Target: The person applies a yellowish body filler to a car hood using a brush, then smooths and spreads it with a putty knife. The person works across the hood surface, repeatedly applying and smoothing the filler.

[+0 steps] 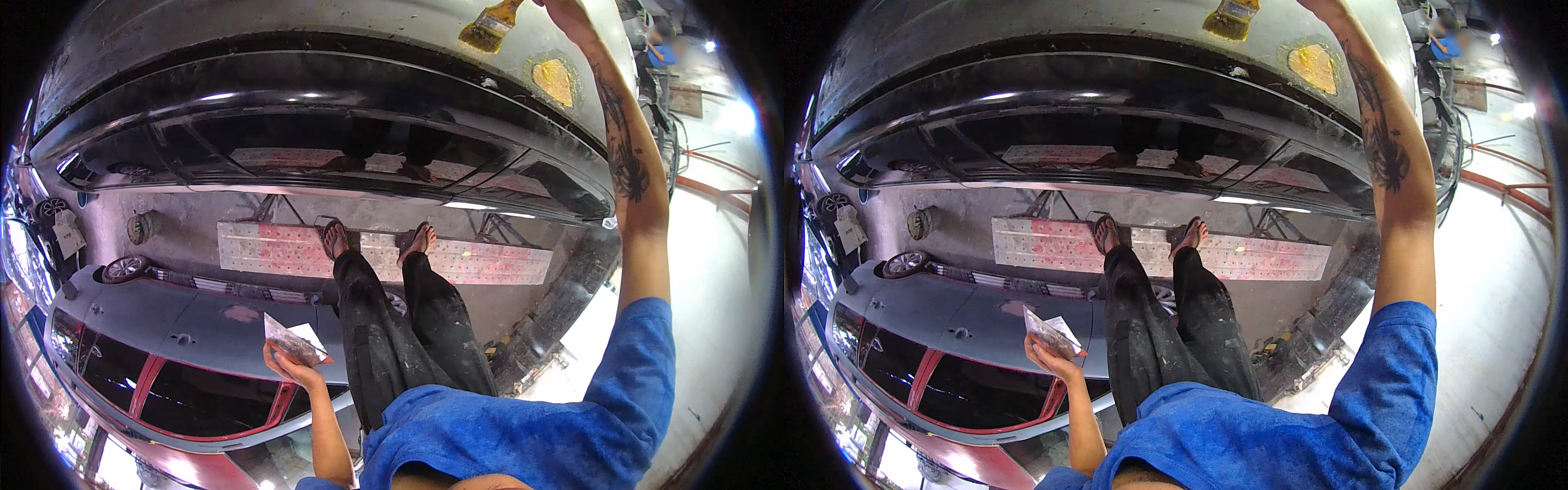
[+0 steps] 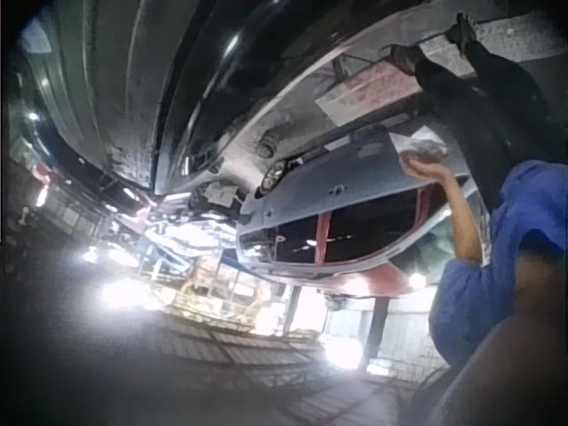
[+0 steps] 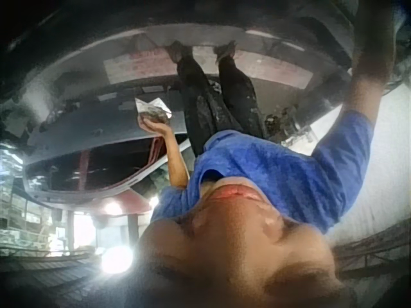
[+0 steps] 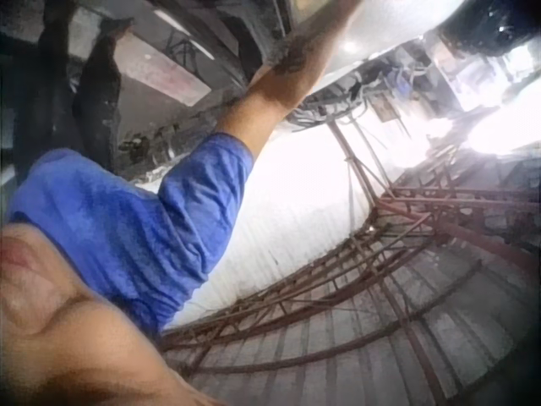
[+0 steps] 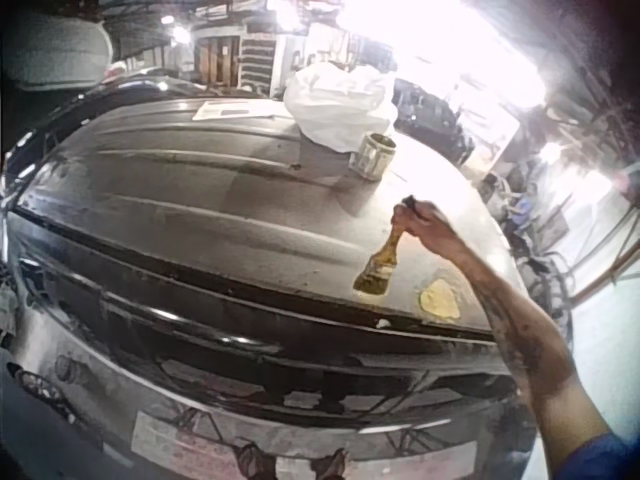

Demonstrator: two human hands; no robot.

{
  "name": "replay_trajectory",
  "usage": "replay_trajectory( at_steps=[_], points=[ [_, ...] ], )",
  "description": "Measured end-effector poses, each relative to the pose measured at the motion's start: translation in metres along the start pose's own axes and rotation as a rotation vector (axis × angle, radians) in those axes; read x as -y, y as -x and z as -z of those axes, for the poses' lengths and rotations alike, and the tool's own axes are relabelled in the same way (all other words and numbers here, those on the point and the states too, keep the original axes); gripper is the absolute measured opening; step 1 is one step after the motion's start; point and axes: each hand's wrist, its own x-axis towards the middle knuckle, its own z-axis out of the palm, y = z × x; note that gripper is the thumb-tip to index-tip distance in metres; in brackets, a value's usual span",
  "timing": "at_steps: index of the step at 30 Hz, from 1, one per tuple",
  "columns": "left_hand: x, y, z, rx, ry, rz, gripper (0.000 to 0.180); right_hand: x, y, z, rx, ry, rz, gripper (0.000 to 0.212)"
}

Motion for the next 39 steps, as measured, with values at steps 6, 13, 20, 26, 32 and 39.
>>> replay_trajectory(
  at_steps=[6,13,20,26,32,39],
  points=[
    [-0.002,0.006,-0.011,0.039,-0.071,-0.016,0.043,-0.016,0.016,-0.003,-0.01,-0.221,-0.054,0.029],
    [-0.003,0.01,-0.019,0.045,-0.046,0.003,0.043,-0.024,0.046,0.053,-0.003,-0.252,0.015,0.028],
    [-0.006,0.018,-0.031,0.061,-0.048,0.002,0.044,-0.048,0.069,0.047,0.01,-0.094,-0.046,0.028],
    [-0.004,0.026,-0.031,0.076,-0.05,0.006,0.046,-0.049,0.071,0.061,-0.088,-0.191,-0.056,0.023],
    [-0.002,0.028,-0.032,0.07,-0.038,0.034,0.045,-0.058,0.076,0.058,0.029,0.014,-0.063,0.031],
    [-0.004,0.028,-0.03,0.079,-0.082,0.041,0.046,-0.057,0.077,0.087,-0.069,-0.225,-0.061,0.028]
  ],
)
